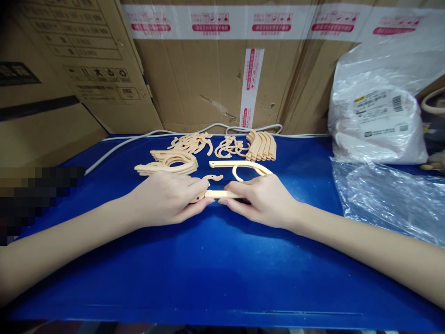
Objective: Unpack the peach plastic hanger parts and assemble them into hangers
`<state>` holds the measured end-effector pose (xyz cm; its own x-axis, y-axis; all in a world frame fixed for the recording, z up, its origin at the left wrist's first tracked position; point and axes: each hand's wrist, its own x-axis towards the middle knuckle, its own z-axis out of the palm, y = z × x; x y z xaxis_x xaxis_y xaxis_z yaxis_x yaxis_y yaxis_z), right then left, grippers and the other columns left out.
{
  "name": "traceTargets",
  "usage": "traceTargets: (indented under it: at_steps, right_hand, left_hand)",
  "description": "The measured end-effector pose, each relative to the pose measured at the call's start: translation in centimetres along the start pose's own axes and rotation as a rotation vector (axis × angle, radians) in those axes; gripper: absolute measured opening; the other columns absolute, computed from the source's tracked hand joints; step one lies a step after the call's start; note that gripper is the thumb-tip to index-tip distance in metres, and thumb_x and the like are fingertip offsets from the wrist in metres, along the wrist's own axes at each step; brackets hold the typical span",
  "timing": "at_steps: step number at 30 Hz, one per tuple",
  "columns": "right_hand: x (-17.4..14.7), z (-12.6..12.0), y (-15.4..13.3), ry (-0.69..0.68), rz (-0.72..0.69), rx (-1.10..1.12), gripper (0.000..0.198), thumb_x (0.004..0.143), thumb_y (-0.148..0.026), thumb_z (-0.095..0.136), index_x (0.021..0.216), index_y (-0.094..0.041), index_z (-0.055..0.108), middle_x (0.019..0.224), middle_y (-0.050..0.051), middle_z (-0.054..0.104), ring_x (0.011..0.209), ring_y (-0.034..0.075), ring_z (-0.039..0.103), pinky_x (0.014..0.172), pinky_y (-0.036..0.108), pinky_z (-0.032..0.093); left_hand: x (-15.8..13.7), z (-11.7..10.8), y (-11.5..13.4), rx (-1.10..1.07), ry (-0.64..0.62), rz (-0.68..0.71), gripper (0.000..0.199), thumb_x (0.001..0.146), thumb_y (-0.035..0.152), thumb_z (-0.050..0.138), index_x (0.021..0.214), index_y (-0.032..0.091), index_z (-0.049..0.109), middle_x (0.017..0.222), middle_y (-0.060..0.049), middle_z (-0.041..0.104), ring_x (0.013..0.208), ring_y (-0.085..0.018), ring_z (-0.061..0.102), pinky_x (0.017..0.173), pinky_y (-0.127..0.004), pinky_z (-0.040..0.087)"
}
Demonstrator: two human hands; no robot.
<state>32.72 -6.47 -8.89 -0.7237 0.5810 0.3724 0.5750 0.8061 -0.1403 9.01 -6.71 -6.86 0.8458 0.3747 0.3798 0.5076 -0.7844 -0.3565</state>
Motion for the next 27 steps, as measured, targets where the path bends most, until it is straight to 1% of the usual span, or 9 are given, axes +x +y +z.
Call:
traceTargets:
  at_steps: [4, 6, 8, 11, 14, 16, 19, 24, 27]
  right_hand:
    - [0.0, 0.0, 0.0, -0.002, -0.012, -0.034, 0.034, 0.097, -0.041, 0.044, 0.085, -0.019, 0.068, 0.064, 0.002, 0.067, 0.056, 0.012, 0.061, 0.054, 0.025, 0.034]
    - [-0.1, 0.0, -0.1, 0.019, -0.006, -0.069, 0.036, 0.097, -0.043, 0.044, 0.082, -0.02, 0.068, 0.06, 0.002, 0.065, 0.054, 0.012, 0.059, 0.054, 0.025, 0.034]
    - [-0.1, 0.1, -0.1, 0.063, 0.0, -0.092, 0.037, 0.097, -0.045, 0.044, 0.083, -0.02, 0.068, 0.061, 0.002, 0.065, 0.055, 0.012, 0.058, 0.055, 0.025, 0.035]
    - [-0.1, 0.1, -0.2, 0.133, -0.022, -0.115, 0.033, 0.097, -0.041, 0.044, 0.088, -0.019, 0.068, 0.066, 0.002, 0.064, 0.063, 0.013, 0.06, 0.058, 0.026, 0.037]
    - [0.0, -0.1, -0.3, 0.209, -0.057, -0.113, 0.026, 0.096, -0.035, 0.046, 0.096, -0.018, 0.066, 0.075, 0.004, 0.063, 0.071, 0.016, 0.06, 0.062, 0.028, 0.041]
    - [0.1, -0.2, -0.3, 0.266, -0.062, -0.098, 0.023, 0.095, -0.033, 0.048, 0.102, -0.018, 0.064, 0.086, 0.007, 0.063, 0.08, 0.019, 0.06, 0.069, 0.031, 0.044]
    - [0.2, -0.3, -0.1, 0.351, 0.022, -0.067, 0.02, 0.094, -0.033, 0.049, 0.106, -0.021, 0.061, 0.104, 0.011, 0.059, 0.1, 0.025, 0.057, 0.084, 0.04, 0.045]
    - [0.4, 0.1, 1.2, 0.445, 0.226, 0.05, 0.018, 0.097, -0.037, 0.045, 0.096, -0.025, 0.059, 0.129, 0.011, 0.049, 0.125, 0.03, 0.045, 0.101, 0.051, 0.039]
    - [0.6, 0.5, 2.1, 0.432, 0.299, 0.15, 0.023, 0.098, -0.037, 0.041, 0.093, -0.025, 0.06, 0.129, 0.01, 0.053, 0.127, 0.029, 0.045, 0.106, 0.052, 0.035]
  left_hand:
    - [-0.1, 0.1, -0.2, -0.118, -0.061, 0.013, 0.022, 0.093, 0.026, 0.042, 0.075, 0.017, 0.051, 0.063, 0.001, 0.061, 0.051, -0.012, 0.057, 0.047, -0.027, 0.027]
    - [0.0, 0.0, -0.1, -0.125, -0.062, 0.006, 0.023, 0.093, 0.026, 0.04, 0.076, 0.017, 0.051, 0.063, 0.001, 0.061, 0.05, -0.013, 0.056, 0.047, -0.027, 0.028]
    - [0.0, 0.0, 0.1, -0.094, -0.046, -0.013, 0.024, 0.094, 0.025, 0.039, 0.076, 0.017, 0.051, 0.062, 0.002, 0.06, 0.05, -0.013, 0.056, 0.047, -0.028, 0.029]
    - [0.1, -0.1, 0.3, -0.033, -0.008, -0.039, 0.024, 0.095, 0.024, 0.038, 0.074, 0.017, 0.051, 0.059, 0.002, 0.058, 0.049, -0.013, 0.054, 0.048, -0.028, 0.03]
    - [0.2, -0.2, 0.4, 0.018, 0.029, -0.055, 0.026, 0.094, 0.024, 0.038, 0.073, 0.018, 0.051, 0.057, 0.002, 0.057, 0.047, -0.014, 0.053, 0.048, -0.028, 0.029]
    - [0.2, -0.2, 0.4, 0.06, 0.046, -0.068, 0.026, 0.094, 0.025, 0.039, 0.073, 0.018, 0.052, 0.057, 0.001, 0.057, 0.049, -0.015, 0.054, 0.047, -0.028, 0.028]
    - [0.1, -0.4, 0.3, 0.13, 0.064, -0.078, 0.026, 0.094, 0.027, 0.04, 0.074, 0.018, 0.055, 0.06, -0.001, 0.059, 0.053, -0.017, 0.057, 0.046, -0.028, 0.025]
    - [0.1, -0.7, 0.2, 0.191, 0.069, -0.125, 0.026, 0.092, 0.026, 0.041, 0.073, 0.017, 0.056, 0.057, 0.0, 0.058, 0.047, -0.015, 0.052, 0.043, -0.027, 0.018]
    - [0.1, -0.7, 0.1, 0.213, 0.077, -0.136, 0.026, 0.092, 0.025, 0.042, 0.072, 0.016, 0.056, 0.054, 0.0, 0.056, 0.046, -0.015, 0.05, 0.042, -0.027, 0.019]
